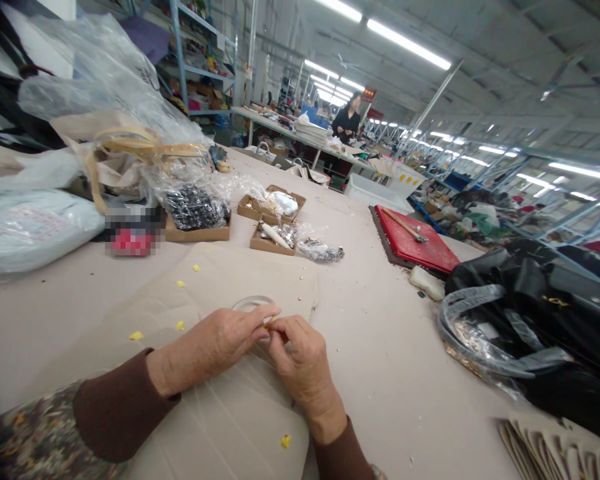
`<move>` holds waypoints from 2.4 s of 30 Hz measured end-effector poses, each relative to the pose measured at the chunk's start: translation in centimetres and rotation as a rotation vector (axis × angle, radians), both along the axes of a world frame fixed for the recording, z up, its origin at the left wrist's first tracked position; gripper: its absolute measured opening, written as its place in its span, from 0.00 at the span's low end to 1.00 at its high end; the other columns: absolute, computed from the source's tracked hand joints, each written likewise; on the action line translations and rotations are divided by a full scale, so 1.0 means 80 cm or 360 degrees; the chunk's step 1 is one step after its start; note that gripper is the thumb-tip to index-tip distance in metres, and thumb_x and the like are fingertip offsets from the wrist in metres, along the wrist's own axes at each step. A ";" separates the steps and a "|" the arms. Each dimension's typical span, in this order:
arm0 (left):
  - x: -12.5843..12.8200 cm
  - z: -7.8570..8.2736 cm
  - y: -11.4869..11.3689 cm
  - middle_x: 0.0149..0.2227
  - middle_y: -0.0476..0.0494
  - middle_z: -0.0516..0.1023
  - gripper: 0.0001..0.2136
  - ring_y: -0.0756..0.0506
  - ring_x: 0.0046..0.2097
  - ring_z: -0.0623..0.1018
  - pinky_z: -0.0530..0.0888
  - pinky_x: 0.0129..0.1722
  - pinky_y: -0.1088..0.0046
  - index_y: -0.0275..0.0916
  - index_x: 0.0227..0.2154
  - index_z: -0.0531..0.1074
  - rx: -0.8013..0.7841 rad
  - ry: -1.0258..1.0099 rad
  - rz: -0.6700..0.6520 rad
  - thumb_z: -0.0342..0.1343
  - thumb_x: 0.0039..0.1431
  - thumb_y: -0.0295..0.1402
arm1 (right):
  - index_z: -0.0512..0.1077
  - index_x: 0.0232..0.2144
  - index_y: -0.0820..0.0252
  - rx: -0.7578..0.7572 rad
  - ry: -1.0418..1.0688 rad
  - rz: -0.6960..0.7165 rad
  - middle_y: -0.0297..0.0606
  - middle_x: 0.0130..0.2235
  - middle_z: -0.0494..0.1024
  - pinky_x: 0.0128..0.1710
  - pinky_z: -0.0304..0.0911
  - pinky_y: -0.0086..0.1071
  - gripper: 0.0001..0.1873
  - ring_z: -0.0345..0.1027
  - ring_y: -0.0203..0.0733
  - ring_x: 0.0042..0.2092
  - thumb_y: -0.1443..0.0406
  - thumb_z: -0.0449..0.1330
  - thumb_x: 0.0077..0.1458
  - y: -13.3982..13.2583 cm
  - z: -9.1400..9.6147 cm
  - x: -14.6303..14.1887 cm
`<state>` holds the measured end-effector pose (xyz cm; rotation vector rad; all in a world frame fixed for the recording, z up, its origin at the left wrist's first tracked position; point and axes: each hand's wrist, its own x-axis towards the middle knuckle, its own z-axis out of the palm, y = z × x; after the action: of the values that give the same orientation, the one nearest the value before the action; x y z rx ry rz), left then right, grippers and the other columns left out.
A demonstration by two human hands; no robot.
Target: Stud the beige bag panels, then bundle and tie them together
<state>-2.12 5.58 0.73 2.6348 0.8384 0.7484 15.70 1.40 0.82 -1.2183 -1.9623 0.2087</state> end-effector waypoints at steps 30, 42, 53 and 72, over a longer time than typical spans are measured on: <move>0.013 -0.007 0.014 0.36 0.41 0.72 0.06 0.41 0.37 0.70 0.67 0.39 0.64 0.37 0.35 0.67 0.0144 0.0481 0.0184 0.47 0.63 0.22 | 0.72 0.23 0.63 -0.1283 0.0697 -0.0493 0.30 0.18 0.70 0.20 0.65 0.25 0.14 0.64 0.32 0.20 0.57 0.63 0.47 0.005 -0.019 0.038; 0.014 -0.010 0.014 0.37 0.40 0.72 0.06 0.41 0.39 0.70 0.67 0.41 0.63 0.37 0.35 0.67 0.0105 0.0516 0.0155 0.45 0.63 0.23 | 0.73 0.31 0.60 -0.0991 0.0097 -0.0626 0.30 0.18 0.70 0.18 0.60 0.25 0.09 0.64 0.35 0.19 0.61 0.56 0.51 0.010 -0.024 0.028; 0.009 -0.006 0.013 0.35 0.41 0.71 0.08 0.42 0.37 0.69 0.68 0.38 0.64 0.37 0.34 0.65 0.0123 0.0435 0.0123 0.46 0.58 0.19 | 0.77 0.29 0.60 -0.0987 0.0244 -0.0617 0.35 0.20 0.74 0.25 0.64 0.29 0.16 0.67 0.38 0.22 0.55 0.57 0.53 -0.013 -0.026 0.031; 0.010 -0.012 0.006 0.41 0.43 0.79 0.19 0.44 0.40 0.80 0.73 0.37 0.71 0.39 0.58 0.57 -0.0002 -0.0076 -0.0029 0.48 0.66 0.27 | 0.77 0.39 0.60 -0.0521 0.0424 -0.0250 0.37 0.35 0.80 0.34 0.64 0.29 0.10 0.71 0.37 0.33 0.63 0.59 0.57 -0.009 -0.009 0.034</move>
<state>-1.33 6.09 -0.21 2.6093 0.8004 0.8027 18.43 0.66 0.13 -1.4627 -1.6351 0.5984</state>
